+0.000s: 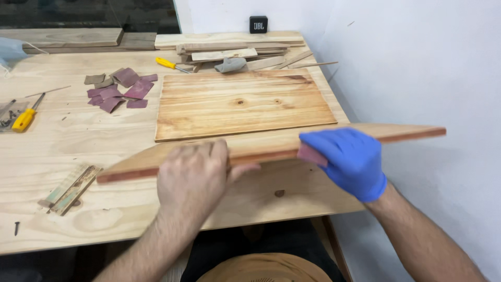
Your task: The person sands the surface and edges of two rectangular wooden boards using a piece of sandpaper. They work on a wooden table, flipping the boards to sand different sides and edges.
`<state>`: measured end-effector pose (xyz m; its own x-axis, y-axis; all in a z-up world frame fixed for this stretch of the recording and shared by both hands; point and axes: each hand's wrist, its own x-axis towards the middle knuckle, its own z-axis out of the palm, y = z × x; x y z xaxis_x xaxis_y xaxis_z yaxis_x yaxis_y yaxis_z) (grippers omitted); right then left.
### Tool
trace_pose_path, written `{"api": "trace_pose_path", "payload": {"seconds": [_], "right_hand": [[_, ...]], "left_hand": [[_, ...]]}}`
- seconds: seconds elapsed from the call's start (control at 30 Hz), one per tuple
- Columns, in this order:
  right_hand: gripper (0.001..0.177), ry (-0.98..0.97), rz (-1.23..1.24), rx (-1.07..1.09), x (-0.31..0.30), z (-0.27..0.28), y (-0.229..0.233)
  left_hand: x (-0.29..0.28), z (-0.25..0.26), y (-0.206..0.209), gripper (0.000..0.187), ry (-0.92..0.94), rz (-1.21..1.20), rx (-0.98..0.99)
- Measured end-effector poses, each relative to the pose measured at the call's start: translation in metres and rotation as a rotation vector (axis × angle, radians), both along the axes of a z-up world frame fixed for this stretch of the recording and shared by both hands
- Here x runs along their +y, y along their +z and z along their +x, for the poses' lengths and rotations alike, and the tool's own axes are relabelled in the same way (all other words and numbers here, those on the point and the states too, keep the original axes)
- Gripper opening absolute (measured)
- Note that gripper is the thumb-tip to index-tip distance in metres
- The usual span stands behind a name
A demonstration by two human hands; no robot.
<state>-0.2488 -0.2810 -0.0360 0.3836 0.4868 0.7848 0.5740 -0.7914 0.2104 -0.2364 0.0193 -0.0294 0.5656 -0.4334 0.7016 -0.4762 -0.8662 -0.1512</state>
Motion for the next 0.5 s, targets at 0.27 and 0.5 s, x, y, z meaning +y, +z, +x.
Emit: {"api": "trace_pose_path", "payload": {"seconds": [0.27,0.5], "right_hand": [[0.041,0.042,-0.116,0.156,-0.006,-0.084,-0.118],[0.046,-0.010,0.025,0.330,0.020,-0.090,-0.167]], "left_hand": [[0.007,-0.075,-0.115,0.081,-0.053,0.108,-0.016],[0.001,-0.079,-0.172,0.068,-0.025,-0.037,-0.062]]}}
